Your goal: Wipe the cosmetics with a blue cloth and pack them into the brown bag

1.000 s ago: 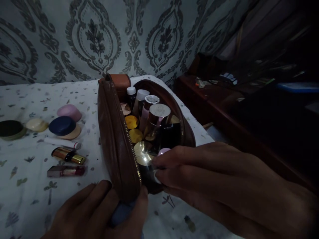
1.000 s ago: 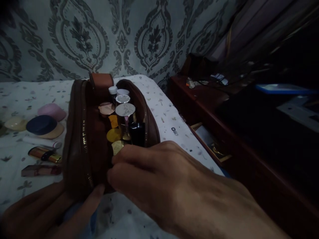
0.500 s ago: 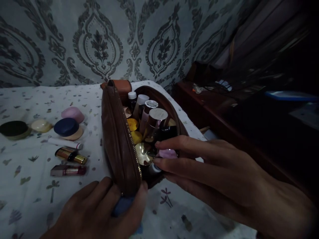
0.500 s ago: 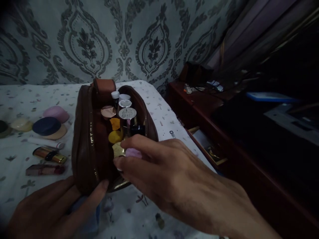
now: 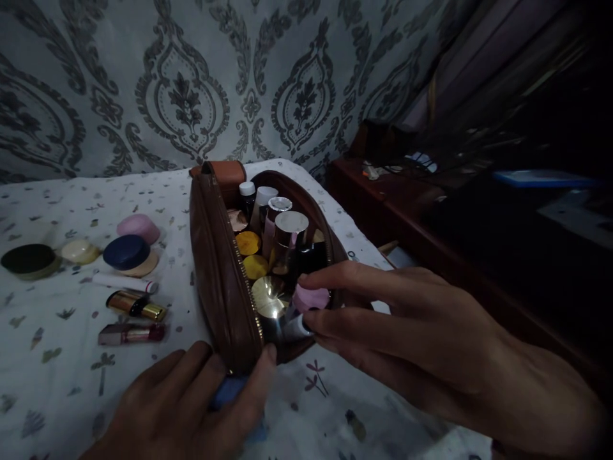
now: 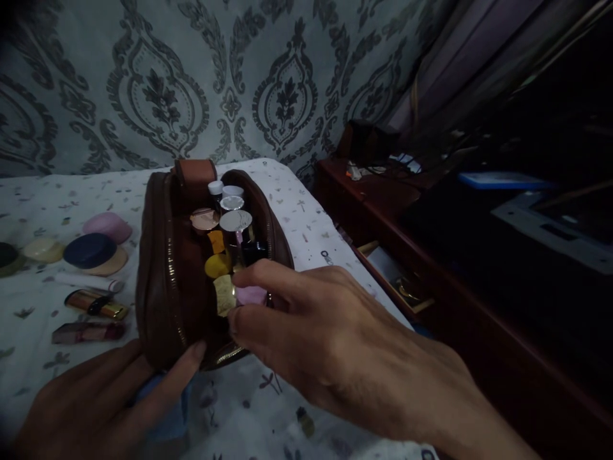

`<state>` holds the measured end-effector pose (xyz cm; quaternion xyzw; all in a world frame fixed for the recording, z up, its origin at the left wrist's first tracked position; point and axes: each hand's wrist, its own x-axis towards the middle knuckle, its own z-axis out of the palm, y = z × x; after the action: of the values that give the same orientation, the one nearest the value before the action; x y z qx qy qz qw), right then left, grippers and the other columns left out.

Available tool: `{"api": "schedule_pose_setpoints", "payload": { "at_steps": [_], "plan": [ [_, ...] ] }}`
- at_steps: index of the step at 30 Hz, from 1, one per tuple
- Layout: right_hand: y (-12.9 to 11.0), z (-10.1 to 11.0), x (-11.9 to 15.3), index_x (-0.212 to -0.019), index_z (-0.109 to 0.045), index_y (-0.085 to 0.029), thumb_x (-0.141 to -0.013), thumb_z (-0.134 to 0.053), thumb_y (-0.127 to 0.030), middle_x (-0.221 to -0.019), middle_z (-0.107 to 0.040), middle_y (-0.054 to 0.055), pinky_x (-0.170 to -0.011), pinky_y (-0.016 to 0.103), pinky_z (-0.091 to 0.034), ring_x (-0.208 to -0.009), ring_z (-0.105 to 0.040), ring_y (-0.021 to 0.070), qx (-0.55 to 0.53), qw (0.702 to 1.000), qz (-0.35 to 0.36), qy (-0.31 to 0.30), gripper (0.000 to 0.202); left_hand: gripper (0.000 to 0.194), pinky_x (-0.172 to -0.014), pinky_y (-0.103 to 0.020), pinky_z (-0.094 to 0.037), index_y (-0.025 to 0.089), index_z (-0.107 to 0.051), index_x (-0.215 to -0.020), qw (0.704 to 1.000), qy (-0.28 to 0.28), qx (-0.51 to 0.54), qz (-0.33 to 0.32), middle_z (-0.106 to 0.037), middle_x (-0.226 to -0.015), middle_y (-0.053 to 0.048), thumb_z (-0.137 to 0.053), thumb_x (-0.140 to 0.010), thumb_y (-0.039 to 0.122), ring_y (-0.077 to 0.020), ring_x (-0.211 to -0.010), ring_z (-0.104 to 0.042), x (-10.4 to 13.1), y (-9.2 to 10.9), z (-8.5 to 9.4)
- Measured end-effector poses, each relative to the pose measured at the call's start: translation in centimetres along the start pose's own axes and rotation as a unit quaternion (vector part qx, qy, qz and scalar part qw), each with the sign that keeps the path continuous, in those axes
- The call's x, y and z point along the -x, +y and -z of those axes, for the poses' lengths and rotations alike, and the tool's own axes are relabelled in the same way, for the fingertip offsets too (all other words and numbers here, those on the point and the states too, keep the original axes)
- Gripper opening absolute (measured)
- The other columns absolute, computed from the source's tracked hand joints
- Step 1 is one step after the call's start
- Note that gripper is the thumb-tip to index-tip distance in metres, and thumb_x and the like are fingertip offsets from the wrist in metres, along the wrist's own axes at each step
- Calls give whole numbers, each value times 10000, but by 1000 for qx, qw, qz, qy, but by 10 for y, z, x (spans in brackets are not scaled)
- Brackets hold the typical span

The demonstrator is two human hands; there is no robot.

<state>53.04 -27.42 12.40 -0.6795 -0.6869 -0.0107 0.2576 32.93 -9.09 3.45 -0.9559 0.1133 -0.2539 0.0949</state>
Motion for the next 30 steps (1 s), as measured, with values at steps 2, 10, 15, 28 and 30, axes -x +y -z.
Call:
{"api": "schedule_pose_setpoints", "payload": {
  "at_steps": [2, 10, 15, 28, 30],
  "plan": [
    [-1, 0, 0, -1032, -690, -210, -956, -562, -215, -1118, -679, 81, -603, 235, -577, -760, -687, 133, 3, 1000, -5, 1, 149, 500, -740, -290, -523, 266, -360, -1502, 1000, -9, 6, 15, -699, -899, -31, -348, -1004, 236, -187, -845, -642, 0, 1, 0],
    [0, -3, 3, -1095, -674, -224, -969, -531, -207, -1089, -674, 74, -637, 249, -579, -816, -689, 145, 6, 1000, -10, -2, 191, 495, -701, -278, -530, 219, -362, -1505, 1000, -10, 11, -13, -686, -925, -61, -337, -1011, 241, -186, -811, -634, -1, -2, 1],
    [2, -5, 1, -1111, -666, -211, -986, -493, -200, -1064, -673, 68, -647, 251, -572, -810, -681, 140, 15, 1000, 3, -1, 213, 489, -777, -296, -534, 246, -359, -1505, 999, -25, 24, -15, -684, -1054, -68, -321, -1018, 244, -192, -910, -636, 0, -1, 4],
    [3, -8, 5, -1186, -606, -240, -993, -425, -168, -1103, -668, 54, -699, 292, -568, -790, -672, 149, 69, 998, -6, -8, 273, 459, -803, -311, -516, 265, -427, -1472, 999, -25, 28, -2, -707, -1078, -42, -264, -1045, 313, -197, -963, -654, 4, 5, -1],
    [3, -8, 6, -1182, -606, -236, -993, -433, -171, -1110, -666, 57, -697, 287, -561, -800, -671, 148, 68, 998, -4, -10, 264, 458, -781, -311, -522, 264, -430, -1469, 999, -23, 19, -10, -710, -1068, -37, -267, -1042, 279, -197, -950, -659, 2, 4, -1]
  ]
}}
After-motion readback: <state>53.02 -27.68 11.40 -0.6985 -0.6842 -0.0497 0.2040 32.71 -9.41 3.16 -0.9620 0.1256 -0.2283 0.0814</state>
